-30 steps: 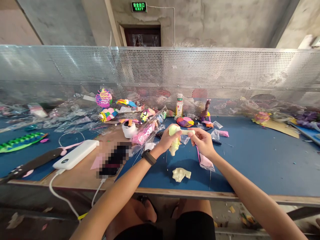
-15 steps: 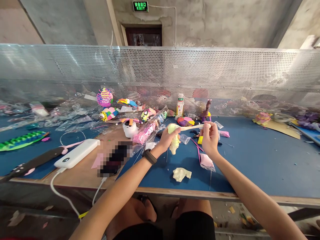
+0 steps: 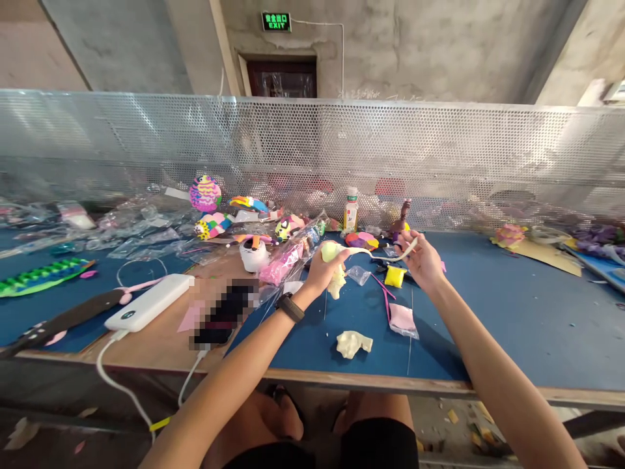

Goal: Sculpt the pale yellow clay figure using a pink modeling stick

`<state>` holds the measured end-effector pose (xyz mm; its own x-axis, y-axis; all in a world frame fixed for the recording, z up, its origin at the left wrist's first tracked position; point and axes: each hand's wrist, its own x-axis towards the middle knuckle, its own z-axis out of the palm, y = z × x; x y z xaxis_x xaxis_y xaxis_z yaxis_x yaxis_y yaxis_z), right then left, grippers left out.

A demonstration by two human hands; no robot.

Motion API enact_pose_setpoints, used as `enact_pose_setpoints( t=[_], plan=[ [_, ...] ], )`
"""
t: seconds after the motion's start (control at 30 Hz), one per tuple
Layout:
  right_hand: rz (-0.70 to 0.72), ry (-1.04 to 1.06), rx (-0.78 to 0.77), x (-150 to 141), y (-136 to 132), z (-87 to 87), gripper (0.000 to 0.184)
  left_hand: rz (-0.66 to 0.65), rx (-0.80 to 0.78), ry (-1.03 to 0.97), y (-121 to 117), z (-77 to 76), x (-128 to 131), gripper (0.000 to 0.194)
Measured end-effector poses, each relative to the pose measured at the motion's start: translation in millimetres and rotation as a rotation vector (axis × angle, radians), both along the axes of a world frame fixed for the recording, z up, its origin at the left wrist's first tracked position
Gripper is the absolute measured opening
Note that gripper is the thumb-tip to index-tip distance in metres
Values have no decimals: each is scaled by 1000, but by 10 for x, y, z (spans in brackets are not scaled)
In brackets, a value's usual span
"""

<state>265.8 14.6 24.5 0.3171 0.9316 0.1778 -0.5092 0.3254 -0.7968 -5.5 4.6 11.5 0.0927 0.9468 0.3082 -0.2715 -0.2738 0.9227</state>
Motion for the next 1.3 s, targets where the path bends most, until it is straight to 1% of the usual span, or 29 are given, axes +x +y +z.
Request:
enact_pose_setpoints(
  t=[0.07, 0.13, 0.27, 0.37, 0.5, 0.57, 0.63, 0.7, 0.8, 0.87, 0.93, 1.0, 1.07, 1.1, 1.17, 1.23, 1.27, 1.3],
  plan=[
    [184, -63, 19, -189, -104, 3, 24, 44, 72, 44, -4, 7, -13, 58],
    [303, -193, 42, -355, -192, -40, 35, 85, 126, 95, -11, 11, -30, 56],
    [430, -457, 46, -548, -298, -157, 46, 142, 198, 207, -35, 22, -56, 54],
    [464, -593, 70, -607, -350, -187, 53, 159, 237, 258, -56, 41, -60, 53],
    [385, -761, 100, -660, -389, -188, 52, 180, 272, 289, -85, 71, -58, 51],
    [341, -780, 121, -686, -388, -194, 51, 187, 285, 297, -93, 78, -59, 50],
    [301, -740, 143, -696, -372, -188, 47, 174, 275, 297, -90, 71, -62, 50],
    [253, -585, 146, -662, -344, -152, 41, 176, 261, 296, -74, 49, -66, 51],
    [149, -190, 121, -505, -291, -36, 34, 199, 247, 289, -30, 1, -66, 53],
    [128, -123, 135, -374, -264, 47, 36, 170, 206, 239, 1, -24, -61, 53],
    [181, -61, 155, -296, -257, 93, 39, 115, 150, 167, 24, -33, -58, 54],
    [241, -69, 125, -319, -275, 85, 46, 70, 112, 100, 39, -29, -62, 57],
    [309, -144, 47, -438, -322, 27, 50, 20, 92, 48, 50, -20, -74, 59],
    [347, -206, 8, -518, -357, -14, 49, -6, 79, 25, 56, -17, -82, 60],
    [450, -398, -32, -679, -447, -98, 48, -46, 45, -22, 69, -12, -99, 61],
    [544, -573, 12, -805, -555, -164, 49, -60, 3, -70, 85, -9, -115, 63],
    [540, -628, 67, -848, -610, -185, 47, -65, -18, -90, 95, -6, -122, 65],
    [503, -680, 130, -879, -665, -198, 44, -70, -38, -108, 104, -2, -130, 66]
  ],
)
